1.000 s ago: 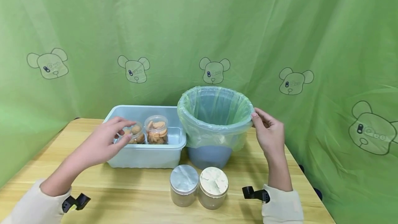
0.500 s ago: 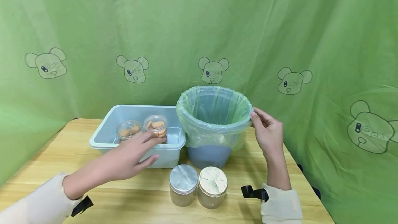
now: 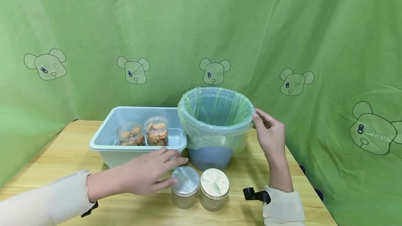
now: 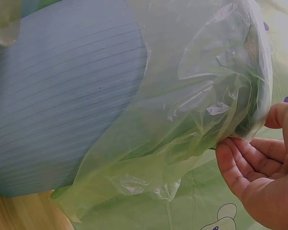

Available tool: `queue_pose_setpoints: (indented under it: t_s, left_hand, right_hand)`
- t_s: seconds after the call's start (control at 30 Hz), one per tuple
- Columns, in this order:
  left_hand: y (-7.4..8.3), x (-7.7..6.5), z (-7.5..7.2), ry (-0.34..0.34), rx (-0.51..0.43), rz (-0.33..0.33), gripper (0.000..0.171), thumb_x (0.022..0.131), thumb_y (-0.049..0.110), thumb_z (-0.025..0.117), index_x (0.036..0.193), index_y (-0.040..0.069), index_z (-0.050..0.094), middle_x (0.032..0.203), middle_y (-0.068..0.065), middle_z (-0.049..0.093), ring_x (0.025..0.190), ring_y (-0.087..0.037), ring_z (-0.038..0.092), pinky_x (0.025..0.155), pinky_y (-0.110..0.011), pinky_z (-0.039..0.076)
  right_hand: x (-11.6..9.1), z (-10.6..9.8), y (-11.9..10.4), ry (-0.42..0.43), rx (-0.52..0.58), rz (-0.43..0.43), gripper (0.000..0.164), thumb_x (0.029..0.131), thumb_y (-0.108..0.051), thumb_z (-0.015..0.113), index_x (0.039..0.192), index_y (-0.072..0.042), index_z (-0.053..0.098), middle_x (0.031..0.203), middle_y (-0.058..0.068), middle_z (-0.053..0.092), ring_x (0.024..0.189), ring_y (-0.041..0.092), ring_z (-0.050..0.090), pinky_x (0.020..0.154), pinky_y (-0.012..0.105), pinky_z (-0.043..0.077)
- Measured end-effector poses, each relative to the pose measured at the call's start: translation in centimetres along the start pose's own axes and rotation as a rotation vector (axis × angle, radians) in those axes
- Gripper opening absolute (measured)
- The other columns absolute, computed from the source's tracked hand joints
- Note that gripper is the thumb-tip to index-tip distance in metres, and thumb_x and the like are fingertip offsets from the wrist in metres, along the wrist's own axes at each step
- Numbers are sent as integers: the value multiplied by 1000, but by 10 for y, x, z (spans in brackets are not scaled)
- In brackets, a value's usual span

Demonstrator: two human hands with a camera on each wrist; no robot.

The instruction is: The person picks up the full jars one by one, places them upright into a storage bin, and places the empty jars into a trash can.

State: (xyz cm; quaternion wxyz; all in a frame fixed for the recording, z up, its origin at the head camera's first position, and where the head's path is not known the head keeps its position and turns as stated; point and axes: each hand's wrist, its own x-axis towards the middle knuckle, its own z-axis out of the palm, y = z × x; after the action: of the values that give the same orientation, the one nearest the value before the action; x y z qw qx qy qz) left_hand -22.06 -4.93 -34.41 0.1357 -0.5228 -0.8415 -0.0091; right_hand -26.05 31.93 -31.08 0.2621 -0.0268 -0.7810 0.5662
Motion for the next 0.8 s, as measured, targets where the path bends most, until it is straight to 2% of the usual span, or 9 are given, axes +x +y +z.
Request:
queue_pose_setpoints:
  t_s: [0.07,0.2,0.5,0.8]
  left_hand:
    - [2,3,4,-31,-5,13,58,105,47,51,152,13,46,138,-5,54,111,-21,52,97,-34,49]
    - [4,7,12,-45,-28,34,65,104,56,47,155,16,43,145,-6,50,120,-22,51,101,-36,49]
    - [2,18,32,-95,-41,84,72,101,64,45,156,19,42,146,-6,50,106,-20,48,86,-30,49]
    - [6,20,42,-101,-55,90,70,100,63,49,154,18,44,143,-8,52,109,-22,50,89,-31,50]
  right_hand:
    - [0,0,0,2,-3,0,51,100,-37,67,138,-4,64,104,-18,70,86,3,69,78,11,53]
    - [0,-1,1,3,13,0,51,99,-36,67,138,-3,64,105,-17,70,87,3,69,78,11,53]
    - [0,-1,0,1,37,5,51,99,-35,68,138,-3,64,105,-16,70,86,4,69,75,11,53]
    - [-1,2,-1,5,58,5,50,98,-34,70,137,-3,64,105,-15,70,86,5,69,76,11,53]
